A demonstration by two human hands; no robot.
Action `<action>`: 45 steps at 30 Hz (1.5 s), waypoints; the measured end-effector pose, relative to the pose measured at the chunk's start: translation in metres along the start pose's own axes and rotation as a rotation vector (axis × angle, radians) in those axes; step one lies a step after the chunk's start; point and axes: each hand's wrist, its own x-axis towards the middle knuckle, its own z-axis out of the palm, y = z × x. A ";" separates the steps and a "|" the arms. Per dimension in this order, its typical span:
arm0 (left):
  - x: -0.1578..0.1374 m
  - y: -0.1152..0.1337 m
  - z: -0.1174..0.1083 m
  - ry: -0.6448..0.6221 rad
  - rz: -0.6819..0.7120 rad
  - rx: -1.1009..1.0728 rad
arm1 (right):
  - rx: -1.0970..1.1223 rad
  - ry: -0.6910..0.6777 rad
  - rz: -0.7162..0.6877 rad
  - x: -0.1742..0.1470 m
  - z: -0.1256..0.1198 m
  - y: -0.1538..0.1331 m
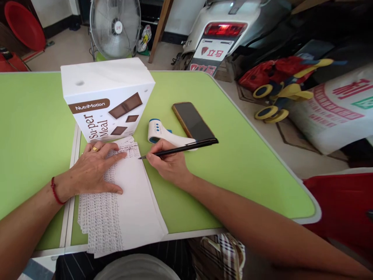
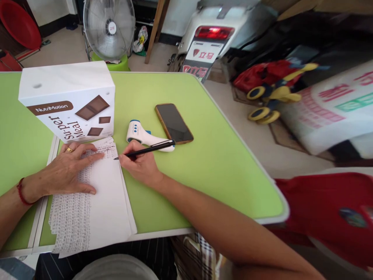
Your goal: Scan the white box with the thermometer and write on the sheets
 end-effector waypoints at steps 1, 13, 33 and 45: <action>0.000 -0.001 0.000 0.011 0.005 -0.001 | -0.016 -0.002 -0.018 0.000 0.000 0.001; 0.001 -0.003 0.001 0.020 0.015 -0.016 | -0.072 -0.122 -0.105 0.001 0.003 0.003; 0.001 -0.001 -0.001 0.005 0.003 -0.043 | -0.091 -0.156 -0.083 0.002 0.003 0.003; 0.001 -0.001 -0.001 0.016 0.009 -0.025 | -0.094 -0.165 -0.112 0.003 0.003 0.001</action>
